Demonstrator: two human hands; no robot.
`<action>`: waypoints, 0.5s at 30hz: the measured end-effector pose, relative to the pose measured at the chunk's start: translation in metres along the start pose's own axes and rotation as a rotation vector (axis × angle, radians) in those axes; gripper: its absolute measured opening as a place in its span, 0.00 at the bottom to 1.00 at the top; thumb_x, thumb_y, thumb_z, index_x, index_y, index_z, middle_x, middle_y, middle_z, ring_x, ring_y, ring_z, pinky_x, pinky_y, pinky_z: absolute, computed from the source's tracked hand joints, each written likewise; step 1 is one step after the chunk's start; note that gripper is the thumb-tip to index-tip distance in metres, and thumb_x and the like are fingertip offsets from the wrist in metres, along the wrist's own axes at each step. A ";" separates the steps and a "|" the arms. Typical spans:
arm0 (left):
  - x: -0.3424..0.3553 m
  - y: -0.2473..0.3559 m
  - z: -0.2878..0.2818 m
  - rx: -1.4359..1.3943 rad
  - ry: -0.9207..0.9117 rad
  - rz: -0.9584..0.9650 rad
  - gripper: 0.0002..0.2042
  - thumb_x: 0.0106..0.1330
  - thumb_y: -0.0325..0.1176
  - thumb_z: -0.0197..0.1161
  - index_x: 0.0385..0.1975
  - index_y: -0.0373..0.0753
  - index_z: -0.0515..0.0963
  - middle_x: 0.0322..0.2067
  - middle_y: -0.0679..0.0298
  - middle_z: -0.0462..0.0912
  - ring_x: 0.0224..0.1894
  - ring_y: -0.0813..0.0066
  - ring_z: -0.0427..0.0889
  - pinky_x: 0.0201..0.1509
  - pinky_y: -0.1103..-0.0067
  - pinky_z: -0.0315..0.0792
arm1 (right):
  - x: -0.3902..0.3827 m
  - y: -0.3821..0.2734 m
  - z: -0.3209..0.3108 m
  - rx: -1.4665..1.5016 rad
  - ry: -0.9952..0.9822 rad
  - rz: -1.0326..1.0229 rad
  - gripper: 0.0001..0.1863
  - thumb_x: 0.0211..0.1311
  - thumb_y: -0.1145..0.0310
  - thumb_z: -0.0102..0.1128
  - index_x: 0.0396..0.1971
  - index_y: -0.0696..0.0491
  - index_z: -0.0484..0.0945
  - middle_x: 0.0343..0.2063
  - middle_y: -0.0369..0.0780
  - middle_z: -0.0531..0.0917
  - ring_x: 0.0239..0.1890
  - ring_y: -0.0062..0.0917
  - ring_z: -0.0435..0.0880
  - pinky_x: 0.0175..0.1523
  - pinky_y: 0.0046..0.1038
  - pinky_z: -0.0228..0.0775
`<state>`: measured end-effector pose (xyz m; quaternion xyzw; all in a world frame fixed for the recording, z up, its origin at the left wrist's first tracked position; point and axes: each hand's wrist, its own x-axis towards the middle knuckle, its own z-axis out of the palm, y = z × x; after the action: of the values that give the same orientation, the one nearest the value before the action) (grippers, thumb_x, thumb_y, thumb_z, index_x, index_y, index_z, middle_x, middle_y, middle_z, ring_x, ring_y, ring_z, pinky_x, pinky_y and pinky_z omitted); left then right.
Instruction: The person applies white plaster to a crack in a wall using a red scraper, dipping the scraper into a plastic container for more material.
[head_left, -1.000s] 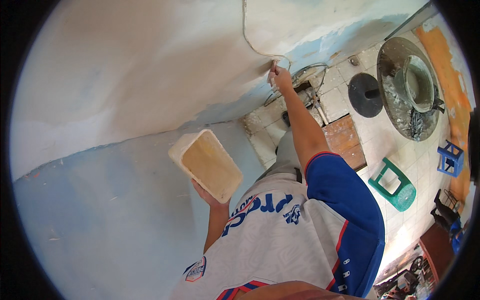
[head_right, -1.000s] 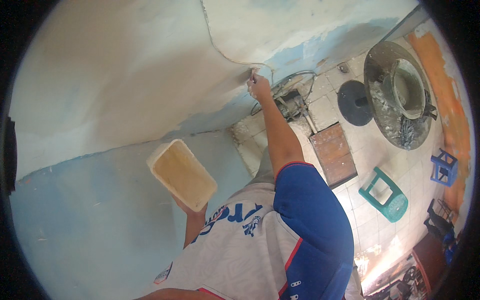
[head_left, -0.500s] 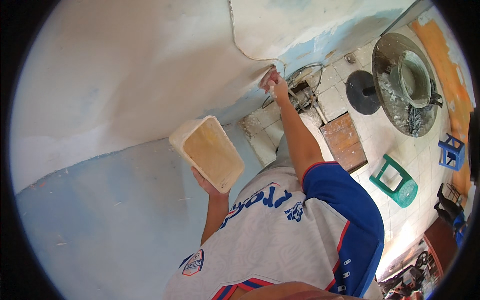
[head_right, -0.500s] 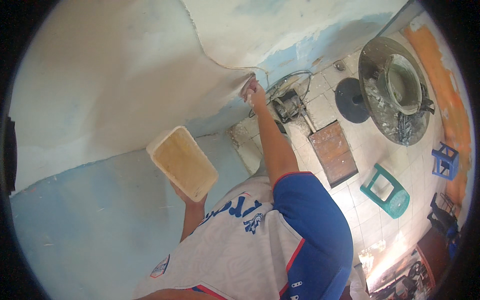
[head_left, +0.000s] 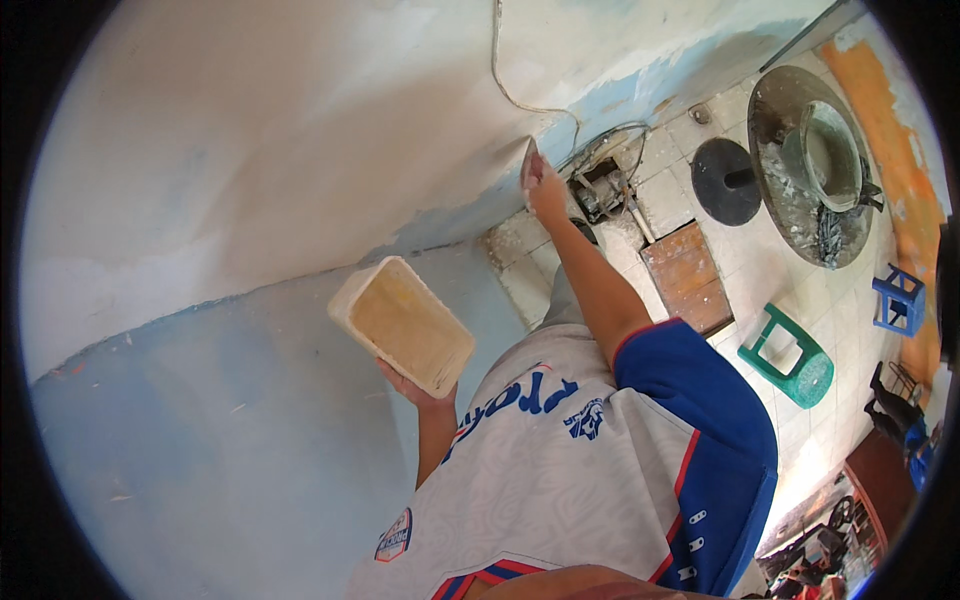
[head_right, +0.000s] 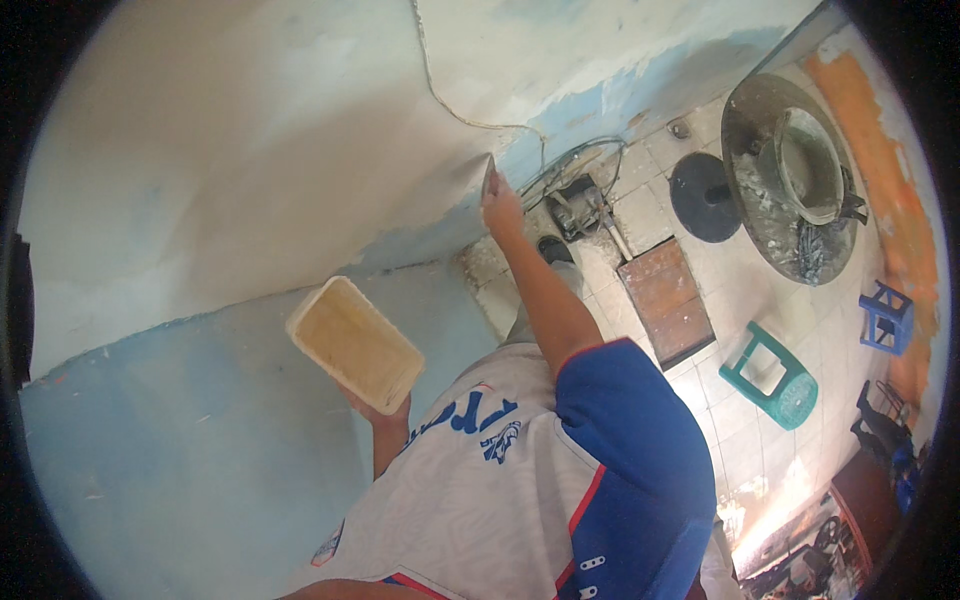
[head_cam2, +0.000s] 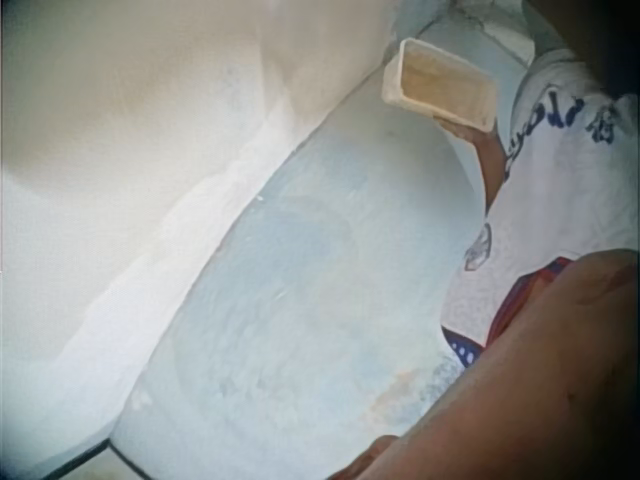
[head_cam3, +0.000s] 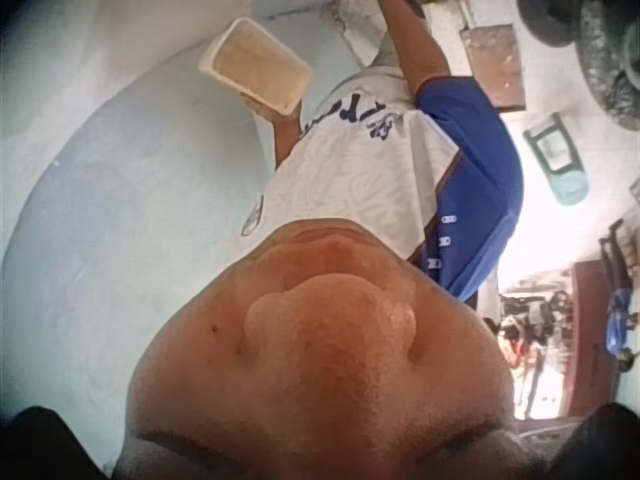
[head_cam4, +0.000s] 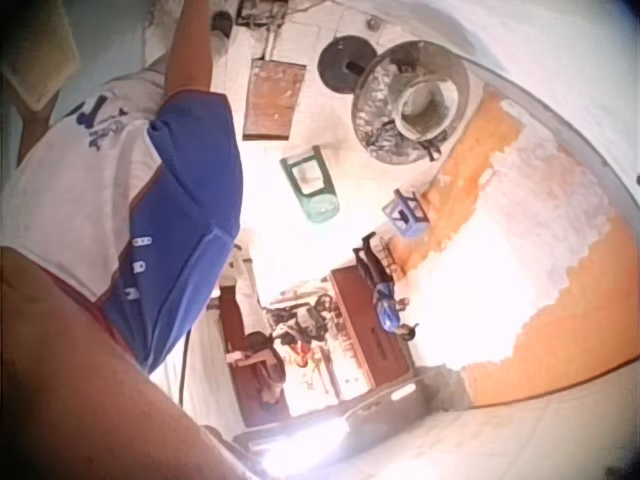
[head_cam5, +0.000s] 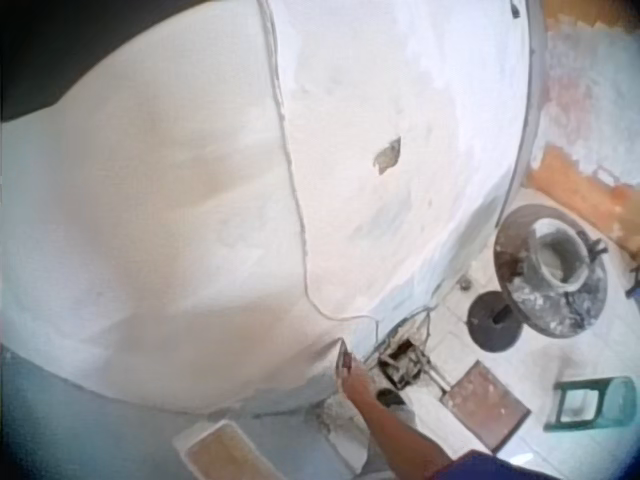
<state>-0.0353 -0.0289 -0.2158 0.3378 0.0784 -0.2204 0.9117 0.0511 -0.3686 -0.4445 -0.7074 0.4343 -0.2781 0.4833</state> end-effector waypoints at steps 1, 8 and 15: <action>-0.001 0.002 -0.002 -0.005 0.004 0.002 0.33 0.75 0.66 0.42 0.74 0.56 0.62 0.70 0.71 0.68 0.69 0.64 0.70 0.71 0.61 0.68 | 0.001 0.005 -0.005 -0.004 -0.004 -0.003 0.17 0.59 0.65 0.60 0.44 0.60 0.79 0.36 0.55 0.86 0.42 0.51 0.85 0.48 0.45 0.77; 0.005 0.007 0.001 0.024 0.006 -0.011 0.33 0.75 0.66 0.41 0.75 0.56 0.61 0.72 0.71 0.66 0.70 0.63 0.69 0.72 0.60 0.66 | 0.068 -0.046 0.022 -0.175 -0.015 0.176 0.19 0.62 0.64 0.58 0.49 0.59 0.78 0.34 0.56 0.85 0.42 0.52 0.86 0.48 0.49 0.76; -0.012 0.003 0.004 0.000 -0.021 0.035 0.33 0.76 0.66 0.40 0.75 0.55 0.60 0.72 0.70 0.65 0.70 0.62 0.69 0.72 0.61 0.66 | -0.017 0.013 0.004 0.124 0.045 -0.257 0.19 0.64 0.63 0.57 0.47 0.62 0.78 0.30 0.57 0.85 0.39 0.54 0.85 0.45 0.48 0.76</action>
<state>-0.0443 -0.0250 -0.2080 0.3365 0.0630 -0.2080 0.9162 0.0417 -0.3537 -0.4573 -0.7196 0.3327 -0.3798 0.4766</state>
